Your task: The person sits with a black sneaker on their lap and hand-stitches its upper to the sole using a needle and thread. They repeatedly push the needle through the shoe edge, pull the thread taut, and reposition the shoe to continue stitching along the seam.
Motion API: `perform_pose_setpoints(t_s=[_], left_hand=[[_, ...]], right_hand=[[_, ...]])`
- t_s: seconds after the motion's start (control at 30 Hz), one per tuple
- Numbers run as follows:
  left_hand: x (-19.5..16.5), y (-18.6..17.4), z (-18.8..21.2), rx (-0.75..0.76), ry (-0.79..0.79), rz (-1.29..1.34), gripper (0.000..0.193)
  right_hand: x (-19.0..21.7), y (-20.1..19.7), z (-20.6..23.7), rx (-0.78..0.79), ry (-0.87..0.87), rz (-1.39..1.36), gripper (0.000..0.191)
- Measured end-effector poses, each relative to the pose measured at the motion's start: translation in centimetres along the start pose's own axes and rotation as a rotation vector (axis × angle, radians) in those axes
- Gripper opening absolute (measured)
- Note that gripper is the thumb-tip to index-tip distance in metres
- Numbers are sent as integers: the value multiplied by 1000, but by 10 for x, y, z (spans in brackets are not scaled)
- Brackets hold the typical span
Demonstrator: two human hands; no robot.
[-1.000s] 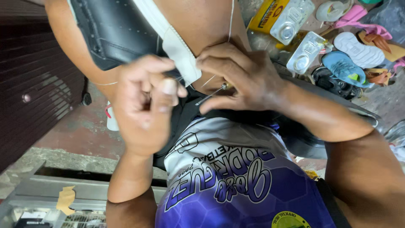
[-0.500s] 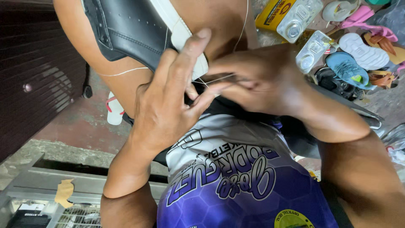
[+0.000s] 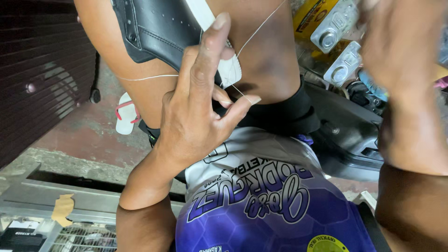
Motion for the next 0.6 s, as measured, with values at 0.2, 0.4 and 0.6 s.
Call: perform_pose_setpoints(t_s=[0.2, 0.4, 0.6], left_hand=[[5, 1, 6, 6, -28, 37, 88], [-10, -39, 28, -292, 75, -232, 26], [23, -56, 43, -211, 52, -446, 17]], right_hand=[[92, 16, 32, -91, -310, -440, 17], [95, 38, 27, 96, -20, -1222, 34], [110, 13, 11, 87, -173, -865, 65]])
Point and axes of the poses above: each hand's wrist, its own z-axis away from the middle knuckle, its own y-axis out of the palm, x = y × z, the point moved 7 cm from there along -z, towards the middle knuckle, and after that the axes turned 15 degrees about z, right-handed, at the moved point
